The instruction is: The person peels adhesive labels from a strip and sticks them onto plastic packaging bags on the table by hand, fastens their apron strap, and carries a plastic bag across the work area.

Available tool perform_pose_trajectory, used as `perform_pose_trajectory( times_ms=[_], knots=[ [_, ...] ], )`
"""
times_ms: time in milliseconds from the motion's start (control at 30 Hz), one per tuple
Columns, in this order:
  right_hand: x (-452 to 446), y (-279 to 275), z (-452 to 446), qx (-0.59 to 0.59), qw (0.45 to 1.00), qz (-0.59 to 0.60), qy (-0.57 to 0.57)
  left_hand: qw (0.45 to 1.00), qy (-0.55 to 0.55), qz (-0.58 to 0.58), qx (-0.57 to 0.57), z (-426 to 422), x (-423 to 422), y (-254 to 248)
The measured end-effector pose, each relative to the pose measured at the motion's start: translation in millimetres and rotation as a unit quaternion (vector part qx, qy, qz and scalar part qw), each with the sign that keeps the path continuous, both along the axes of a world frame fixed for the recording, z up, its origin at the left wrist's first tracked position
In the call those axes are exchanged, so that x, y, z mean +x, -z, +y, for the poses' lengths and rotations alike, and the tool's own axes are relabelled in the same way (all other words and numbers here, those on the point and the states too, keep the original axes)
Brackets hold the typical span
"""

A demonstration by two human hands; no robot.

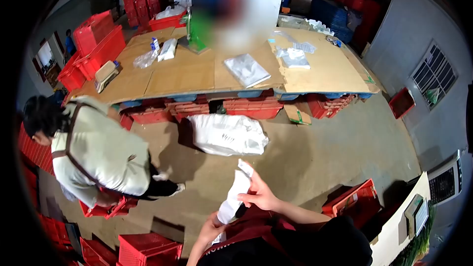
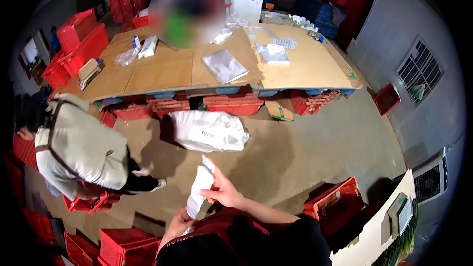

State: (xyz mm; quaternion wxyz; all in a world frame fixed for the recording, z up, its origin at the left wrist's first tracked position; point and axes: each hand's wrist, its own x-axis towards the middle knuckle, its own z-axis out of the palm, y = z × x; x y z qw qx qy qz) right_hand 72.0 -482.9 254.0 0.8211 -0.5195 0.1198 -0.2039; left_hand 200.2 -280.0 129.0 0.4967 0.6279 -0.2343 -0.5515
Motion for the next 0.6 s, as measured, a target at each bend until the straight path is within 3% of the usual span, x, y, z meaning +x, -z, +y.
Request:
perform_pose_trajectory(
  times_ms=[100,167,233,333,367,433,500,533,567,600],
  knots=[
    [-31.0,-14.5,-65.2,0.018,0.995,-0.01,0.1,0.997,0.073,-0.003,0.019,-57.1,-7.3,32.3],
    [-55.5,-21.4,-108.0,-0.006,0.978,-0.002,0.211,0.966,0.155,-0.205,0.015,-98.0,-13.1,45.2],
    [-77.8,-20.4,-150.9,0.015,0.945,-0.023,0.325,0.972,0.125,-0.195,0.044,-141.7,-19.8,29.4],
    [-100.2,-12.3,-202.4,-0.141,0.87,-0.026,0.473,0.949,0.115,-0.292,0.03,-204.9,-20.5,-3.6],
    [-104.3,-1.3,-211.4,-0.143,0.87,-0.027,0.471,0.949,0.113,-0.291,0.029,-223.0,-22.3,-9.6],
    [-106.2,21.8,-223.6,-0.331,0.835,0.075,0.432,0.978,0.079,-0.176,-0.08,-256.3,-23.5,-21.3],
    [-96.7,55.8,-222.3,-0.313,0.901,0.052,0.297,0.974,0.122,-0.155,-0.113,-287.0,-30.7,-42.9],
    [-93.0,52.1,-218.1,-0.321,0.908,0.173,0.206,0.973,0.145,-0.144,-0.106,-303.8,-33.5,-53.6],
    [-82.8,44.9,-219.1,-0.437,0.874,0.128,0.169,0.972,0.167,-0.133,-0.1,-317.9,-34.0,-58.9],
    [-71.6,44.7,-219.6,-0.403,0.892,0.136,0.152,0.965,0.189,-0.152,-0.104,-330.6,-31.1,-47.2]
  ],
)
